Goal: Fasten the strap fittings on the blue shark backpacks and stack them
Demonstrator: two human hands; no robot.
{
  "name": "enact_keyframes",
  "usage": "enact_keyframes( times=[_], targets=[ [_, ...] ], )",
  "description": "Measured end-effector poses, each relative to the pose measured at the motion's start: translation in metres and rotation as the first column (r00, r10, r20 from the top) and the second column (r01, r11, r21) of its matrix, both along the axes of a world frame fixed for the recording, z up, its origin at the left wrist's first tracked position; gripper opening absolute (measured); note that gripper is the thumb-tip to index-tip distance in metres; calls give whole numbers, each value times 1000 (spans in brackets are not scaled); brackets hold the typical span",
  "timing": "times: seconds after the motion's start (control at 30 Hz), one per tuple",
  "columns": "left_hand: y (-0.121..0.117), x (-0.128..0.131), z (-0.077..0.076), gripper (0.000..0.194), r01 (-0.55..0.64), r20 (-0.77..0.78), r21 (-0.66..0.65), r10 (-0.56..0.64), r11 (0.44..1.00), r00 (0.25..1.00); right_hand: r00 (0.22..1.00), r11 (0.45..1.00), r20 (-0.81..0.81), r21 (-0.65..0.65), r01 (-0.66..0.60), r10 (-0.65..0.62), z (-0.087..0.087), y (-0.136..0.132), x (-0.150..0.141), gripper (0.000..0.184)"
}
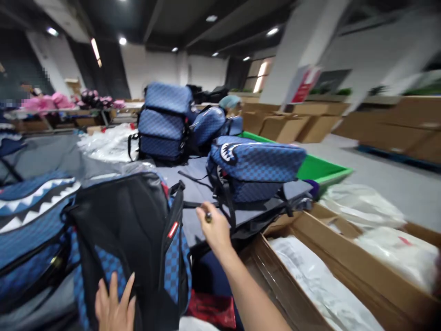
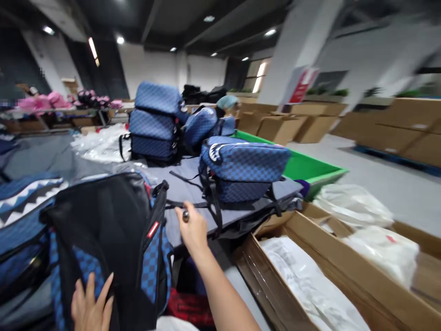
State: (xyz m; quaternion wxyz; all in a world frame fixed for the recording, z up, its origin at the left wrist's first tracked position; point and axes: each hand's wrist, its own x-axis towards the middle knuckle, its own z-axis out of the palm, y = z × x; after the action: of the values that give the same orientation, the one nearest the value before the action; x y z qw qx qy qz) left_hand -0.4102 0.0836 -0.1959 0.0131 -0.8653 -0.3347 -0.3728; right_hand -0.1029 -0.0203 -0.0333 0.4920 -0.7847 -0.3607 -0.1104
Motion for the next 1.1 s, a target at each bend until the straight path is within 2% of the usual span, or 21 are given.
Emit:
enact_keyframes(
  times=[0.03, 0.07, 0.13, 0.17, 0.23, 0.3, 0.37, 0.43, 0.5, 0.57, 0.63, 0.7, 0.77, 0.8, 0.87, 0.9, 0.93, 1.0, 1.1],
  targets=[
    [-5, -2, -1, 96, -6, -49, -20, 5, 1000, 999, 1000, 999, 5, 45, 15, -15, 13, -1, -3, 49],
    [-8, -3, -1, 93, -14, -88, -33, 11, 999, 996, 999, 997, 4, 68, -33, 33, 25, 1, -9, 61],
    [-12, -5, 0, 85, -37, -138, -33, 32, 999, 990, 969, 967, -43, 81, -241, 245, 39, 13, -35, 69],
    [-13, -6, 0, 79, -45, -155, -23, 40, 999, 987, 928, 927, -48, 87, -364, 369, 39, 22, -53, 70],
    [-14, -7, 0, 66, -45, -188, -3, 44, 999, 981, 834, 830, 33, 80, -552, 551, 26, 44, -92, 68],
    [-14, -9, 0, 56, -28, -222, 7, 29, 1000, 975, 766, 786, 227, 5, -618, 601, 0, 65, -120, 60],
    [-13, -10, 0, 53, -16, -240, -3, 15, 1000, 971, 715, 808, 409, -112, -578, 568, -30, 74, -129, 48],
    [-13, -11, 0, 53, -12, -241, -21, 7, 1000, 971, 691, 852, 509, -202, -484, 513, -55, 64, -116, 43],
    [-15, -13, 0, 55, -11, -237, -47, -1, 999, 972, 735, 901, 521, -248, -357, 435, -72, 37, -91, 43],
    [-17, -16, 4, 56, -10, -231, -87, -10, 996, 973, 835, 947, 470, -271, -171, 285, -81, 6, -65, 42],
    [-17, -17, 18, 54, -2, -206, -111, -21, 994, 978, 896, 960, 418, -280, -27, 147, -87, -16, -51, 44],
    [-9, -8, 47, 46, 32, -139, -74, -42, 997, 989, 907, 964, 406, -266, 2, 110, -95, -24, -51, 45],
    [8, 18, 87, 37, 115, -89, 3, -114, 993, 989, 899, 972, 423, -233, -15, 115, -105, -20, -61, 43],
    [18, 39, 107, 36, 215, -111, 21, -211, 976, 971, 894, 978, 434, -210, -15, 107, -110, -15, -67, 43],
    [42, 91, 141, 37, 434, -272, -4, -419, 901, 866, 887, 987, 455, -157, -11, 82, -119, -8, -76, 46],
    [53, 120, 153, 37, 514, -352, -2, -482, 858, 803, 883, 991, 463, -133, -22, 82, -122, -6, -79, 48],
    [64, 148, 161, 36, 588, -435, 8, -527, 809, 730, 879, 993, 468, -113, -45, 93, -125, -5, -79, 51],
    [81, 198, 171, 34, 658, -589, 7, -529, 753, 611, 874, 991, 470, -83, -100, 128, -128, -7, -75, 55],
    [95, 242, 173, 35, 687, -654, 14, -513, 726, 556, 866, 988, 476, -59, -145, 155, -130, -10, -67, 56]
  ],
)
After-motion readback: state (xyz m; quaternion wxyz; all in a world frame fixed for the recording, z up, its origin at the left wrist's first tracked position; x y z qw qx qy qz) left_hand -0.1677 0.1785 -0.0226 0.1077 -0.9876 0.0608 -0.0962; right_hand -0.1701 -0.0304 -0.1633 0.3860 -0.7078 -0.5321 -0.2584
